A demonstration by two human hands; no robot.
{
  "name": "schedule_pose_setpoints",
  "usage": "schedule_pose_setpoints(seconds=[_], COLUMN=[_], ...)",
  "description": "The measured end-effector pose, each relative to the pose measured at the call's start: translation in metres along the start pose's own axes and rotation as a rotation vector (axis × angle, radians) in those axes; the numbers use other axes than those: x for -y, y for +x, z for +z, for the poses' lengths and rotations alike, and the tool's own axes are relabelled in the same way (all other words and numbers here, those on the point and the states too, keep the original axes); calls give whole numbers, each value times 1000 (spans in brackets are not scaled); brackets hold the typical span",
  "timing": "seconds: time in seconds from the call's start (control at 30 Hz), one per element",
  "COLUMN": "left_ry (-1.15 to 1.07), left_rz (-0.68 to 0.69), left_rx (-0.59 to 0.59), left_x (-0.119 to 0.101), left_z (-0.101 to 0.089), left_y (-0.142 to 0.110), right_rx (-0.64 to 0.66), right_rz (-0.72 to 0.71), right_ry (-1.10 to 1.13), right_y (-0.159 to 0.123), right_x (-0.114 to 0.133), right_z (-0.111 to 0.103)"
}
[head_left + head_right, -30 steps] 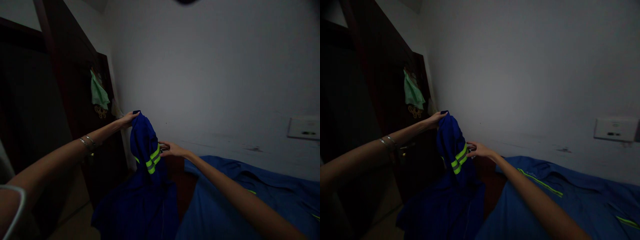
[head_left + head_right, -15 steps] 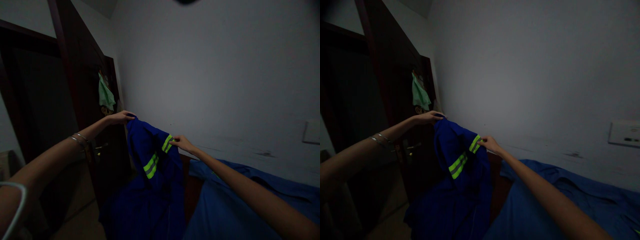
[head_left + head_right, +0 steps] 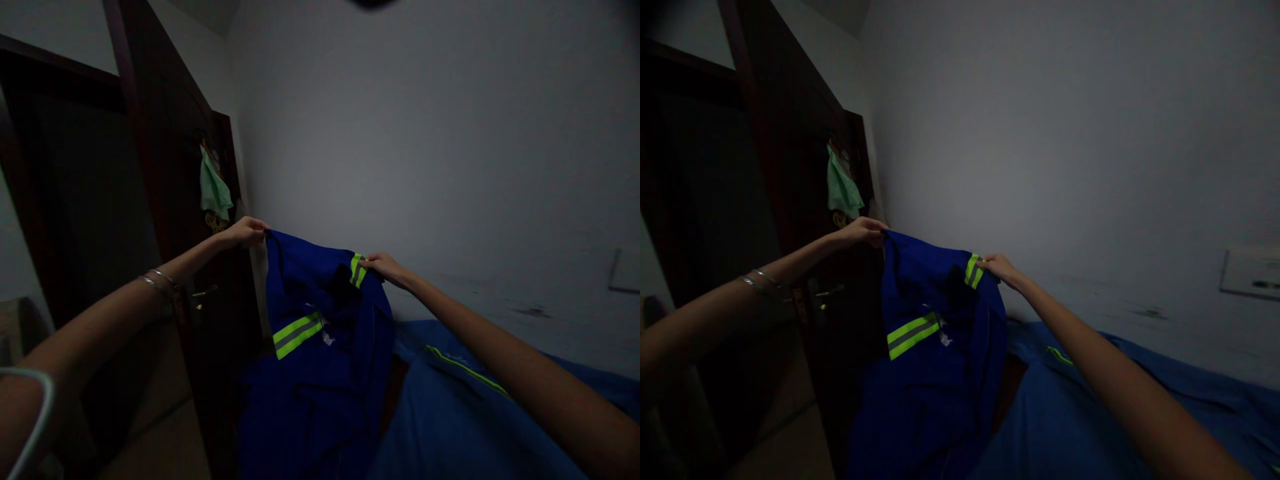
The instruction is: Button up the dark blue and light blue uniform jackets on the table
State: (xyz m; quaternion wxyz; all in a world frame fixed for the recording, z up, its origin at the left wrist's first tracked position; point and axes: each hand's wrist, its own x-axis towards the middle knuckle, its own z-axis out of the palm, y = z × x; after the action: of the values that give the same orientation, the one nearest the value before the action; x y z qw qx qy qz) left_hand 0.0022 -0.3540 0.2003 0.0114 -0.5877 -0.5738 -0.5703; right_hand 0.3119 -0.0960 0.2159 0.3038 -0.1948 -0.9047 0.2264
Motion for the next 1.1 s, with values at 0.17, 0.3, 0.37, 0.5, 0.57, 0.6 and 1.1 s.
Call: schedule_pose_setpoints(seconds=[0.17, 0.3, 0.37, 0.5, 0.57, 0.6, 1.1], left_ry=[-11, -66, -110, -191, -234, -251, 221], left_rz=[66, 123, 154, 189, 199, 200, 118], left_rx=[-39, 14, 38, 51, 49, 42, -419], left_x=[-20, -35, -43, -57, -59, -59, -16], left_z=[32, 56, 65, 78, 83, 85, 105], left_y=[8, 17, 19, 19, 18, 19, -3], right_rx=[211, 375, 459, 405, 327, 329, -60], right_rz=[-4, -166, -270, -373, -368, -358, -174], right_ry=[-58, -27, -35, -128, -170, -181, 148], right_y=[-12, -19, -20, -13, -7, -4, 28], right_x=[-2, 10, 16, 22, 22, 23, 54], right_z=[2, 19, 31, 54, 60, 62, 22])
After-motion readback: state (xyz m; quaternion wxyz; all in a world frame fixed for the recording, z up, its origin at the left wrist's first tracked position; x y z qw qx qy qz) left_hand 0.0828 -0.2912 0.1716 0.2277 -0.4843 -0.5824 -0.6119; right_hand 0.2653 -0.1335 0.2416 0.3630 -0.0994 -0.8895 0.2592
